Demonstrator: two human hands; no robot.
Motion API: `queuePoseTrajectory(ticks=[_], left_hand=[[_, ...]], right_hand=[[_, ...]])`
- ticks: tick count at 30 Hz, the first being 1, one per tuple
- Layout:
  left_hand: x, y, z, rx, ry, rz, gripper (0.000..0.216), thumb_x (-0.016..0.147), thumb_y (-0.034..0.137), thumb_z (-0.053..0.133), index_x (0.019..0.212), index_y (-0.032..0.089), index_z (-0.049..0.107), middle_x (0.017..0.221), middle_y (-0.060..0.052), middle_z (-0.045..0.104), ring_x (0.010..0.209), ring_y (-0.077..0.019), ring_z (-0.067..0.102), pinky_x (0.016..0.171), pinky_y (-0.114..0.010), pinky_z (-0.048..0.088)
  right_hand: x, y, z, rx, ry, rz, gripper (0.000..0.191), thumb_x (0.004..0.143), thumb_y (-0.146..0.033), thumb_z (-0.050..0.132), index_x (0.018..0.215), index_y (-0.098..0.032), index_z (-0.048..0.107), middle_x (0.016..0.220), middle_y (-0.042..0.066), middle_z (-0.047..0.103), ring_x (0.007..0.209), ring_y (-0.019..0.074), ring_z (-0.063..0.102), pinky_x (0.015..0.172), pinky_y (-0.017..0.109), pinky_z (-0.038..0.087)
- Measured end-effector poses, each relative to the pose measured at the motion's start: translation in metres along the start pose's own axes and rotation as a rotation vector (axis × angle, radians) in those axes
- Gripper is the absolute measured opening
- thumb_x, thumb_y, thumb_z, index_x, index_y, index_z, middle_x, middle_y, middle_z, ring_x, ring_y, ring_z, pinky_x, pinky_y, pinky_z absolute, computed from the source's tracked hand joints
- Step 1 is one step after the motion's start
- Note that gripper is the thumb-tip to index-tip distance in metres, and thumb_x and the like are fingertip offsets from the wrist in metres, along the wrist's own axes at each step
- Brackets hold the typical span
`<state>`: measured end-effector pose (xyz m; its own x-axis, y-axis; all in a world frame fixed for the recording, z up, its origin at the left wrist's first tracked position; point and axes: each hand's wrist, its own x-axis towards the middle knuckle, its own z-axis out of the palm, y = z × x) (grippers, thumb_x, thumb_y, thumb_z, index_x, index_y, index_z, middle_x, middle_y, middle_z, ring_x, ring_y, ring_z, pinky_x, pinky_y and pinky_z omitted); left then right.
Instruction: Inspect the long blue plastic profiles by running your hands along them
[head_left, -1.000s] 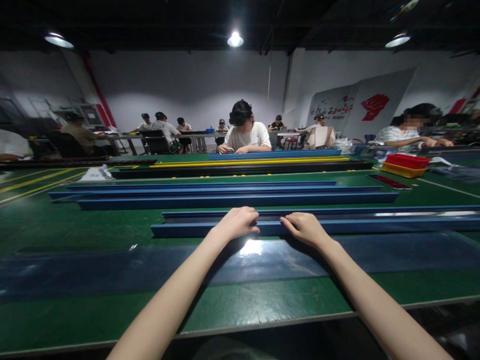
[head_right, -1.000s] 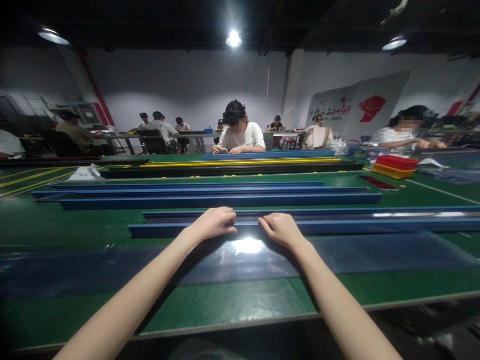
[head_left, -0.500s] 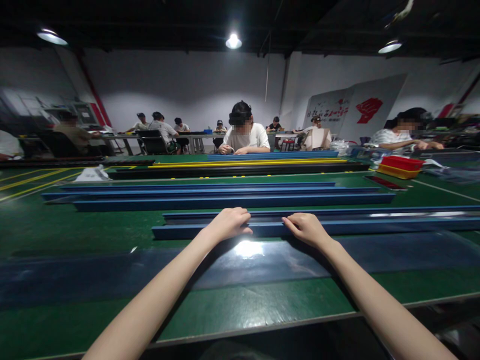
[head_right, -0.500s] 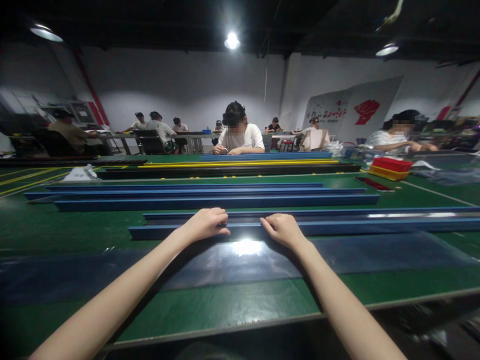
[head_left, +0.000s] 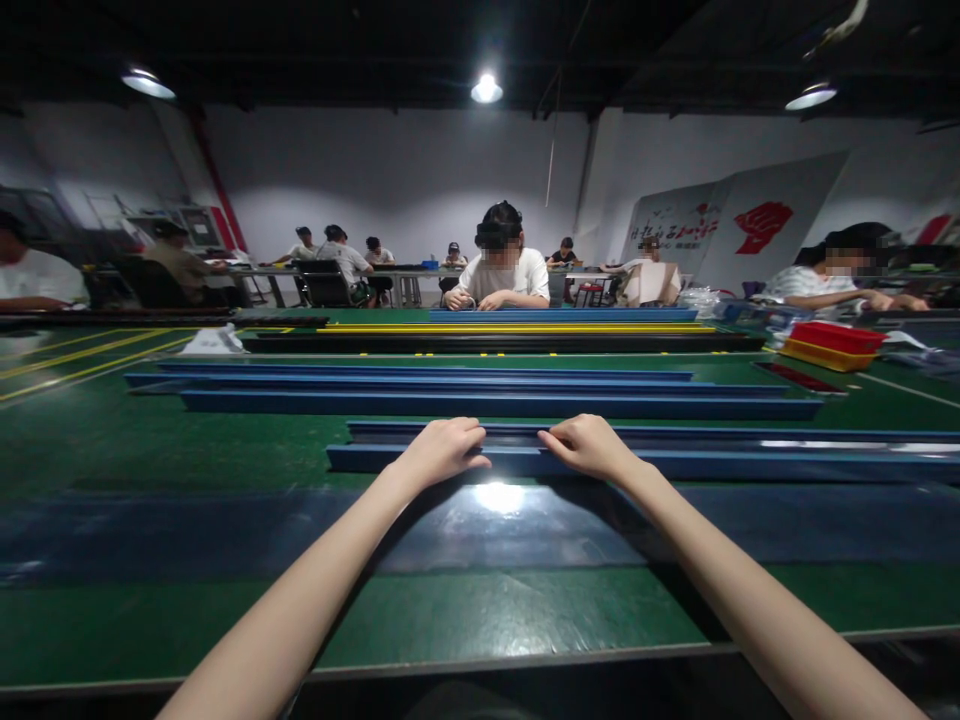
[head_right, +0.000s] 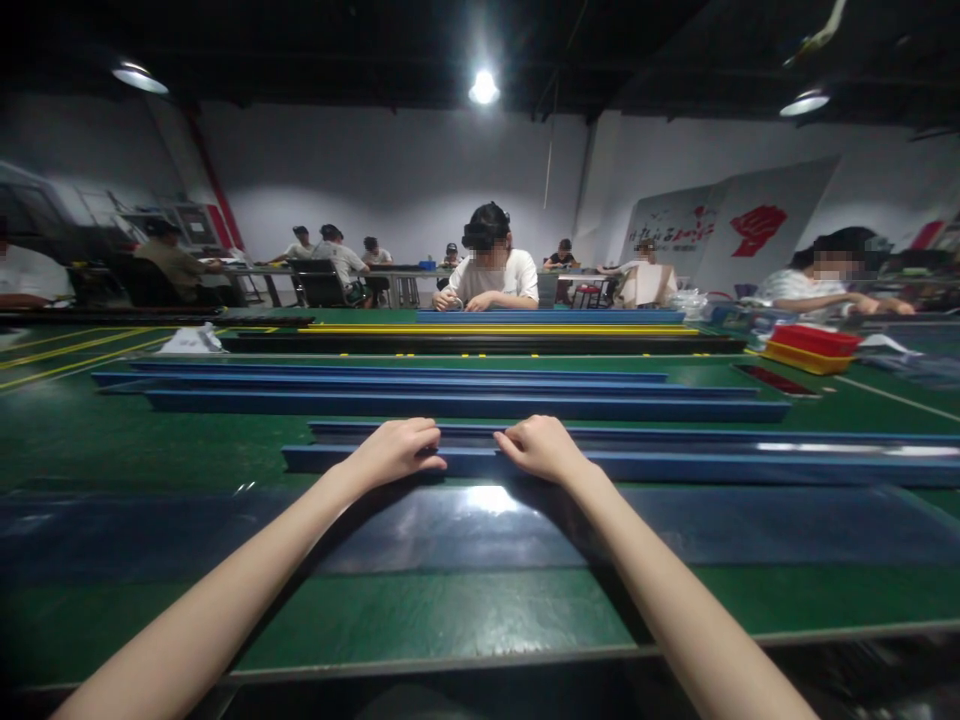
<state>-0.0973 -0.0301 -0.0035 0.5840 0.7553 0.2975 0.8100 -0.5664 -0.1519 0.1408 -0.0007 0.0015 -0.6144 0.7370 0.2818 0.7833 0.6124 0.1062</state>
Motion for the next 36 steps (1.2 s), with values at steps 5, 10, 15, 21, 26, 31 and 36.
queuePoseTrajectory(ticks=[5,10,15,21,26,31,36], left_hand=[[-0.005,-0.004,0.005,0.013,0.011,-0.011,0.025,0.079,0.042,0.055,0.077,0.017,0.054,0.08,-0.001,0.057,0.073,-0.0141,0.055,0.059,-0.022,0.037],[-0.011,-0.006,0.014,0.054,0.013,-0.006,0.029,0.085,0.043,0.045,0.082,0.016,0.054,0.085,-0.004,0.058,0.077,-0.0161,0.056,0.063,-0.024,0.041],[-0.012,-0.001,0.018,0.056,0.002,0.019,0.029,0.089,0.039,0.038,0.085,0.015,0.054,0.088,-0.006,0.058,0.084,-0.0167,0.055,0.069,-0.025,0.043],[-0.011,0.002,0.018,0.037,0.001,0.003,0.031,0.089,0.04,0.037,0.084,0.015,0.055,0.087,-0.006,0.058,0.084,-0.0166,0.056,0.07,-0.026,0.043],[-0.012,0.003,0.018,0.062,0.014,0.005,0.032,0.089,0.04,0.035,0.086,0.015,0.055,0.089,-0.006,0.059,0.084,-0.0163,0.056,0.07,-0.026,0.043],[-0.011,0.004,0.017,0.079,0.016,0.0,0.032,0.089,0.04,0.036,0.085,0.015,0.056,0.088,-0.006,0.06,0.083,-0.0164,0.057,0.069,-0.026,0.043],[-0.012,0.003,0.017,0.08,0.021,0.007,0.032,0.089,0.041,0.036,0.084,0.015,0.056,0.086,-0.005,0.06,0.082,-0.016,0.057,0.068,-0.025,0.043]], right_hand=[[0.021,-0.019,-0.005,-0.053,-0.096,-0.036,0.048,0.088,-0.041,0.031,0.066,-0.019,0.068,0.068,0.008,0.068,0.061,0.0155,0.059,0.052,0.026,0.024],[0.035,-0.026,0.001,-0.015,-0.116,-0.018,0.048,0.088,-0.041,0.032,0.068,-0.02,0.07,0.068,0.009,0.068,0.062,0.0166,0.06,0.053,0.026,0.027],[0.026,-0.025,0.01,0.007,-0.093,0.014,0.05,0.09,-0.04,0.027,0.072,-0.02,0.07,0.072,0.008,0.069,0.066,0.0171,0.062,0.055,0.025,0.03],[0.013,-0.028,0.013,0.041,-0.069,-0.05,0.052,0.093,-0.039,0.021,0.078,-0.019,0.066,0.082,0.007,0.069,0.074,0.016,0.062,0.059,0.024,0.031],[0.013,-0.034,0.016,0.024,-0.062,-0.071,0.05,0.093,-0.039,0.021,0.079,-0.018,0.064,0.082,0.006,0.067,0.071,0.0147,0.06,0.057,0.023,0.029],[0.014,-0.035,0.017,0.019,-0.053,-0.094,0.048,0.093,-0.039,0.022,0.078,-0.018,0.062,0.08,0.005,0.066,0.07,0.0145,0.059,0.056,0.024,0.028],[0.014,-0.035,0.017,0.015,-0.061,-0.094,0.046,0.093,-0.039,0.023,0.077,-0.018,0.062,0.08,0.005,0.065,0.069,0.0143,0.058,0.056,0.025,0.028]])
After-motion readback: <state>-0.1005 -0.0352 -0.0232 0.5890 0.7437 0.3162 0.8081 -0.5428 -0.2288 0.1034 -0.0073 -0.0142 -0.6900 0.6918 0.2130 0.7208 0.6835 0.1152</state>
